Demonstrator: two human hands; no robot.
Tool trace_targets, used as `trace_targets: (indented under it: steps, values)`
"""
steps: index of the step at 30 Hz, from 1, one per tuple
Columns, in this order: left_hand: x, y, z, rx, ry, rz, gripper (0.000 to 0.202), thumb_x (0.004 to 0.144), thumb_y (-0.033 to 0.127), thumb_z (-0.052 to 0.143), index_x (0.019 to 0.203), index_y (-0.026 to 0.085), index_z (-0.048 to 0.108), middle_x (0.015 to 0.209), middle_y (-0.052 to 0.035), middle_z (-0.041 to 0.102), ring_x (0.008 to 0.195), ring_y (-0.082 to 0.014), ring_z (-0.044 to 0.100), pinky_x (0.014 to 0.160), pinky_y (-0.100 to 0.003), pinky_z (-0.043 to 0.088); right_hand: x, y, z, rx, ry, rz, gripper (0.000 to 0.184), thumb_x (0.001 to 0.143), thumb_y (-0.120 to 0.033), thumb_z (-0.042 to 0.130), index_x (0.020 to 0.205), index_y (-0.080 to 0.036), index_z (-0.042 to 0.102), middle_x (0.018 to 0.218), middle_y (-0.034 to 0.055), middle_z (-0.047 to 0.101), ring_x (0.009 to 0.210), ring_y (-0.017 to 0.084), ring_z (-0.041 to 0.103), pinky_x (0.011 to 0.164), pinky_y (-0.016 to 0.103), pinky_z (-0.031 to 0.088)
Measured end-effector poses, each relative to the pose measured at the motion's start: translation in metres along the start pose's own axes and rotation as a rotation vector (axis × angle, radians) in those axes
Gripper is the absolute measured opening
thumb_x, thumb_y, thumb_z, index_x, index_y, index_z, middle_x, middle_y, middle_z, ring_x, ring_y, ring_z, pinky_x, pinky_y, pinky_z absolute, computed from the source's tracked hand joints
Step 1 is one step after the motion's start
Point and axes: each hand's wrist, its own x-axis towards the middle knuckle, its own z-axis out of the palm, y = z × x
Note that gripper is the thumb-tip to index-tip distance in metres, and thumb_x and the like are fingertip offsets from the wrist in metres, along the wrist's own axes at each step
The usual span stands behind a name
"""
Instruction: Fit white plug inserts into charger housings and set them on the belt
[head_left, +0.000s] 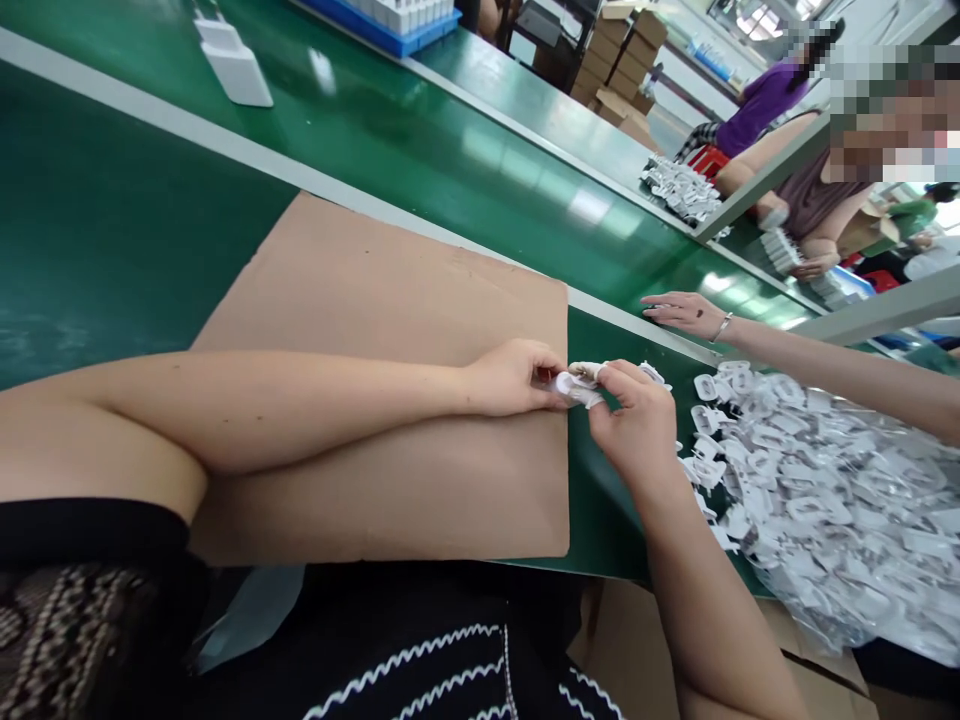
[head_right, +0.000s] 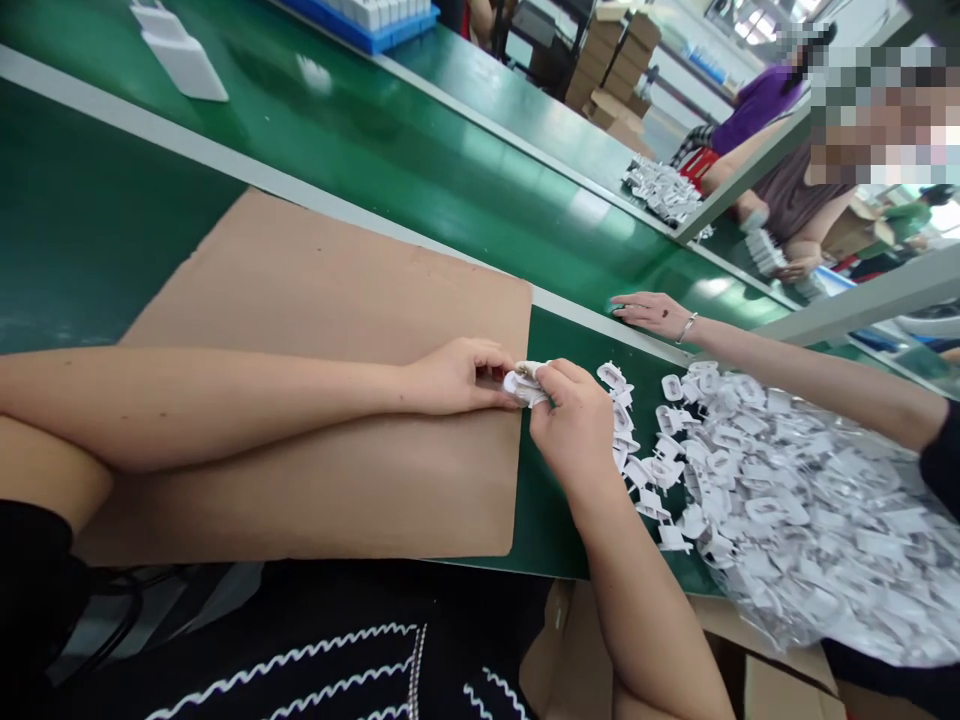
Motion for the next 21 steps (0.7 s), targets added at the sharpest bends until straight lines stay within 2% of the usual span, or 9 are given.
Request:
trace_targets:
  steps: [5,7,9,11,13,16,18,21]
  values:
    - [-0.006,0.005,0.006,0.074,-0.01,-0.052,0.039,0.079,0.051,0.078,0.096,0.016,0.075,0.084,-0.0037,0.072,0.076,-0.0181,0.064,0.072,-0.03,0.05,-0.013,-0.008,0.004,0.202,-0.018,0.139,0.033,0.083,-0.011,0.059,0.11,-0.023,0.074,0.097,0.0039,0.073,0.094,0.02,0.068,0.083,0.03,0.053]
    - [-0.01,0.005,0.008,0.116,-0.001,-0.043,0.043,0.082,0.053,0.075,0.107,0.018,0.074,0.095,-0.0058,0.074,0.084,-0.0207,0.066,0.078,-0.033,0.053,-0.019,-0.011,0.009,0.295,0.017,0.216,0.047,0.085,-0.012,0.061,0.131,-0.023,0.065,0.105,0.0034,0.073,0.097,0.019,0.069,0.09,0.031,0.054]
    - [-0.013,0.003,0.01,0.146,0.04,-0.01,0.051,0.084,0.053,0.073,0.123,0.02,0.069,0.107,-0.0067,0.074,0.089,-0.0218,0.067,0.082,-0.035,0.054,-0.023,-0.012,0.014,0.375,0.043,0.285,0.065,0.086,-0.015,0.064,0.148,-0.023,0.047,0.117,0.004,0.07,0.094,0.016,0.07,0.092,0.032,0.055]
    - [-0.013,0.001,0.01,0.214,0.003,-0.012,0.043,0.089,0.054,0.067,0.117,0.021,0.07,0.1,-0.006,0.073,0.083,-0.0213,0.065,0.078,-0.034,0.053,-0.026,-0.011,0.019,0.392,0.072,0.328,0.072,0.084,-0.015,0.066,0.151,-0.022,0.04,0.13,0.0081,0.063,0.093,0.016,0.069,0.09,0.034,0.057]
    - [-0.007,-0.003,0.006,0.264,-0.044,-0.04,0.041,0.091,0.056,0.063,0.111,0.022,0.071,0.096,-0.0053,0.073,0.079,-0.0212,0.065,0.075,-0.033,0.053,-0.028,-0.01,0.022,0.388,0.121,0.365,0.069,0.081,-0.016,0.068,0.146,-0.019,0.042,0.134,0.0123,0.056,0.097,0.019,0.067,0.089,0.037,0.058]
    - [0.023,-0.011,-0.008,0.305,-0.024,-0.082,0.047,0.088,0.06,0.063,0.116,0.022,0.069,0.106,-0.0056,0.075,0.084,-0.023,0.067,0.079,-0.034,0.054,-0.03,-0.007,0.023,0.415,0.252,0.419,0.06,0.083,-0.022,0.069,0.137,-0.017,0.046,0.125,0.0122,0.053,0.103,0.022,0.062,0.092,0.041,0.057]
    - [0.058,-0.018,-0.021,0.358,0.06,-0.116,0.054,0.085,0.059,0.064,0.121,0.019,0.066,0.109,-0.0071,0.075,0.088,-0.0247,0.069,0.083,-0.034,0.053,-0.029,-0.007,0.023,0.435,0.312,0.428,0.055,0.086,-0.026,0.068,0.136,-0.018,0.047,0.121,0.0107,0.053,0.104,0.022,0.06,0.094,0.042,0.056]
    - [0.116,-0.03,-0.038,0.515,0.205,-0.215,0.059,0.081,0.055,0.064,0.124,0.013,0.064,0.104,-0.0114,0.076,0.092,-0.0291,0.071,0.084,-0.037,0.052,-0.029,-0.009,0.023,0.404,0.292,0.409,0.052,0.086,-0.03,0.068,0.133,-0.017,0.049,0.119,0.011,0.055,0.104,0.024,0.058,0.095,0.043,0.056]
